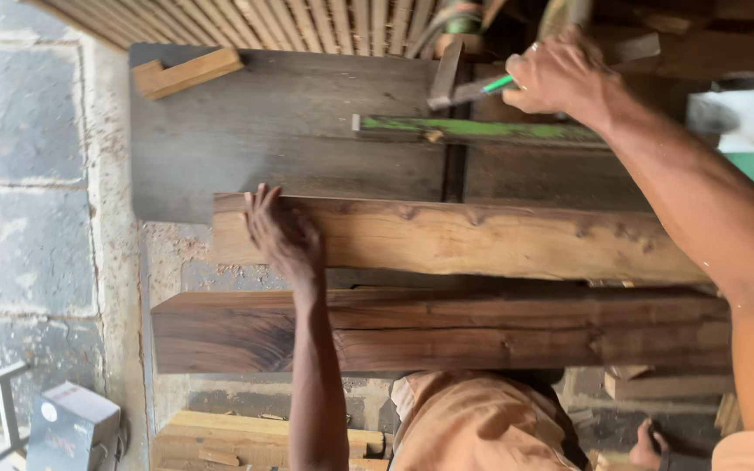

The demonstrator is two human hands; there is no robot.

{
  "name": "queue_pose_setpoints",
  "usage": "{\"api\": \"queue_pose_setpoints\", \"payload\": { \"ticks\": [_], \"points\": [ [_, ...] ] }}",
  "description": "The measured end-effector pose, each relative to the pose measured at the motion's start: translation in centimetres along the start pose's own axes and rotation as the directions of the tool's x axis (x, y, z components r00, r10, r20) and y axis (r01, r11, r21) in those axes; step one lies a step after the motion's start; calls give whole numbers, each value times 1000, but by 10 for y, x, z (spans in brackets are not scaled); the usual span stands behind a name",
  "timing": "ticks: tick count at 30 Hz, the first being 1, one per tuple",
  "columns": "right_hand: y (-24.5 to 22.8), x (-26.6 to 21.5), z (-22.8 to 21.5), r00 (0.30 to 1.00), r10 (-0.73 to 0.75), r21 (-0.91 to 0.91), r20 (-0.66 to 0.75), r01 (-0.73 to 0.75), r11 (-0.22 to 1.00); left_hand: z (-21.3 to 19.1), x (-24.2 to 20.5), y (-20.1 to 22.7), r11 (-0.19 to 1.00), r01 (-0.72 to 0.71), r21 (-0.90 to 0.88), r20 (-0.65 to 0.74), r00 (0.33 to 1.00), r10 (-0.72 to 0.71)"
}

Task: The person marks a wood beam with a pencil and a square, then cuts it using a hand-held circular saw, moving several wood pieces during the process.

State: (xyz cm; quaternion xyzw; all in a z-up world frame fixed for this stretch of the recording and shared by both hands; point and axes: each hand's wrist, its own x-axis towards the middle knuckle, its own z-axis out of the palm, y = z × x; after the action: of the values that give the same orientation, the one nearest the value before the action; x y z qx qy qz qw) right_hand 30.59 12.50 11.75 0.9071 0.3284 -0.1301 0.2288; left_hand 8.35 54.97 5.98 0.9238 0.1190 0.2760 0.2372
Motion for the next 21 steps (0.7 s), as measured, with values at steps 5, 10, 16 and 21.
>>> {"api": "queue_pose_setpoints", "payload": {
  "ticks": [5,10,16,21],
  "points": [
    [-8,-140,-24,948,301,869,-106,-59,491,-19,4,34,917,13,-399,112,993,35],
    [-91,-305,-4,905,398,965,148,-43,-260,-6,-28,189,658,-196,-727,223,839,496],
    [-168,-387,66,913,317,603,258,104,-791,52,-83,328,571,-379,-728,440,380,814],
    [-162,-430,131,783,515,738,350,109,-666,104,-116,354,721,-230,-654,659,295,692]
  ]
}}
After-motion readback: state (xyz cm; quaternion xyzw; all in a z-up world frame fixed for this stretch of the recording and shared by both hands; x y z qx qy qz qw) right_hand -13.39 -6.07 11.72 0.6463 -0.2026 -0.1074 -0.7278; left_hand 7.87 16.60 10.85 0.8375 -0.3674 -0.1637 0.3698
